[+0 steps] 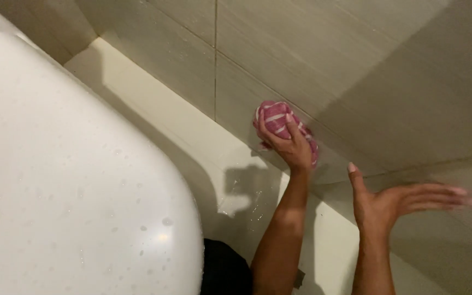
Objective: The person wipes the tiled bathroom wall with a pink and white striped cloth, cleaning around the toilet paper holder and the base of the wall. They then rinse the cloth under a handheld shower head and pick up a spray bottle.
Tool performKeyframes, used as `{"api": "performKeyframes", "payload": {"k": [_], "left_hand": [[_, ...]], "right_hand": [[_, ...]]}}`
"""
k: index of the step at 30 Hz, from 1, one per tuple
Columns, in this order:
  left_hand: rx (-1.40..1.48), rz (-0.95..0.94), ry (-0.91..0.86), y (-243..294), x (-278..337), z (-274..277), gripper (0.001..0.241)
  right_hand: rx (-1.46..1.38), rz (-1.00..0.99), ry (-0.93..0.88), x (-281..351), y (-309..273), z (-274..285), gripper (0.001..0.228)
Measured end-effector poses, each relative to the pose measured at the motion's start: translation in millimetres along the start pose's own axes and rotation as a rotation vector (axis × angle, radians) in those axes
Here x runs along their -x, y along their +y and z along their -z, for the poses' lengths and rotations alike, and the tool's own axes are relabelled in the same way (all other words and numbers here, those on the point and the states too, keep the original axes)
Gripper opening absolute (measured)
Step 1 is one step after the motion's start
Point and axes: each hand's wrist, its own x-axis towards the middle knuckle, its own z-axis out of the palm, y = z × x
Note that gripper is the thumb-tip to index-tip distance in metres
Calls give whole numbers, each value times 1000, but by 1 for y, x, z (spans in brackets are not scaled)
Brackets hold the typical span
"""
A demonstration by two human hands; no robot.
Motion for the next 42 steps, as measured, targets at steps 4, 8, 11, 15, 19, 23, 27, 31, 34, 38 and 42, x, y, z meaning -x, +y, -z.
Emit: {"api": "performKeyframes", "payload": {"k": [4, 8, 11, 15, 19, 23, 27, 31, 34, 38, 42], "left_hand": [[-12, -255, 103, -28, -26, -11, 67], [-57, 335, 154, -90, -62, 1, 79], [-191, 500, 260, -202, -86, -16, 81], [66, 520, 301, -178, -83, -8, 80], [-270, 531, 155, -24, -66, -1, 77], [164, -63, 61, 59, -61, -10, 71], [132, -429, 105, 42, -79, -26, 66], [177, 102, 136, 0, -135, -11, 81], [-13, 341, 222, -83, -170, -7, 91], [-15, 212, 279, -197, -162, 13, 76], [158, 43, 163, -241, -135, 12, 58]], "right_hand": [[-116, -172, -151, -15, -41, 19, 157], [-459, -359, -479, -27, -74, 44, 127], [-380, -391, -524, -42, -80, 40, 109], [-208, -473, -567, -47, -79, 29, 109], [-231, -289, -376, -46, -67, 14, 117], [-190, -512, -552, -48, -89, 30, 103], [-239, -396, -424, -45, -73, 12, 105], [-159, -521, -495, -45, -82, 18, 103], [-291, -361, -376, -43, -78, 11, 112], [-309, -260, -326, -40, -70, 6, 110], [-293, -393, -429, -41, -72, 11, 108]]}}
